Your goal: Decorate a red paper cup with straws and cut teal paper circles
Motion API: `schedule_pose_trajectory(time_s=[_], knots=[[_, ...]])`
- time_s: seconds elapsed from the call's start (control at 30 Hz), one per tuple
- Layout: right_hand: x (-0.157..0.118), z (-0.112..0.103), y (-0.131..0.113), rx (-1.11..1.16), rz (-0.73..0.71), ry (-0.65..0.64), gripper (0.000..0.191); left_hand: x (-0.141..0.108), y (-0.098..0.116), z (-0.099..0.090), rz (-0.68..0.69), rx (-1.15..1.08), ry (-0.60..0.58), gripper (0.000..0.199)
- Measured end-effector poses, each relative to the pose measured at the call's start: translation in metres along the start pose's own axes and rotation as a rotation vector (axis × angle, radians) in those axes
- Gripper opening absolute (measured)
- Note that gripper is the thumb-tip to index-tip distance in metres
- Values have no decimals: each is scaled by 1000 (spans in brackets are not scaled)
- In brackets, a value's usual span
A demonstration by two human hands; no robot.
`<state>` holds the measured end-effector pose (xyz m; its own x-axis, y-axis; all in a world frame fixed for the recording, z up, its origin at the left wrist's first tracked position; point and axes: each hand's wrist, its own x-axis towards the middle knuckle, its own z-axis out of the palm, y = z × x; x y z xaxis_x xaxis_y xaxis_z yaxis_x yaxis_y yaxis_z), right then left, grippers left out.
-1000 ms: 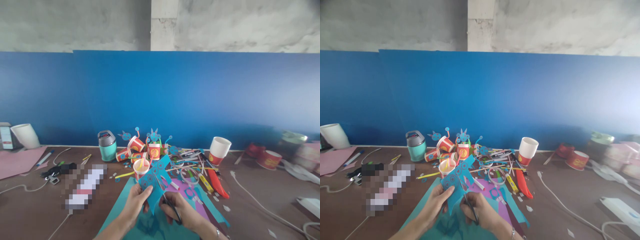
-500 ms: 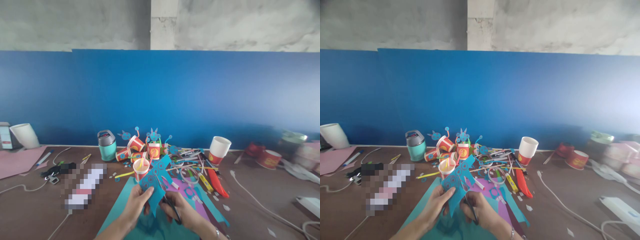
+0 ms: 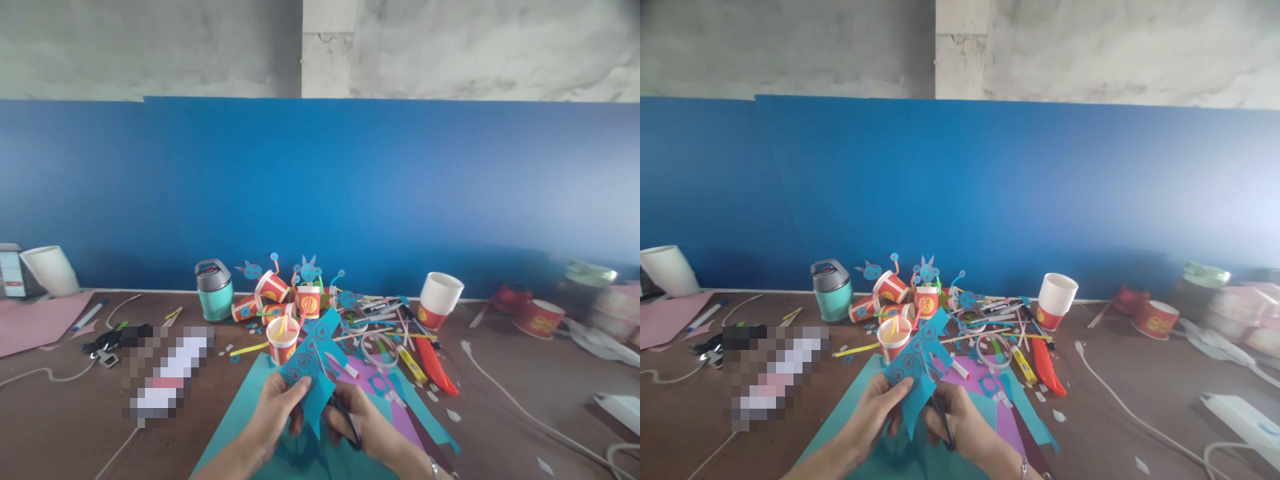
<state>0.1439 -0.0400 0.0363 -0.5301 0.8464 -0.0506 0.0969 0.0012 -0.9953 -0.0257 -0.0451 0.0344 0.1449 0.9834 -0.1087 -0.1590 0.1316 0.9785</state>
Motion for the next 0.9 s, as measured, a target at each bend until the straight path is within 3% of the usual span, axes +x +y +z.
schedule_pose_trajectory(time_s=[0.47, 0.7, 0.8, 0.9], knots=[[1, 3, 4, 110, -56, 23, 48, -1, 0, 2, -11, 23, -46, 50], [0, 1, 2, 59, -3, 41, 44, -1, -2, 0, -10, 5, -48, 47], [0, -2, 2, 32, 15, 16, 37, 0, -3, -2, 3, -22, 8, 46], [-4, -10, -3, -23, 96, -83, 28, 1, 1, -4, 37, -63, 148, 45]])
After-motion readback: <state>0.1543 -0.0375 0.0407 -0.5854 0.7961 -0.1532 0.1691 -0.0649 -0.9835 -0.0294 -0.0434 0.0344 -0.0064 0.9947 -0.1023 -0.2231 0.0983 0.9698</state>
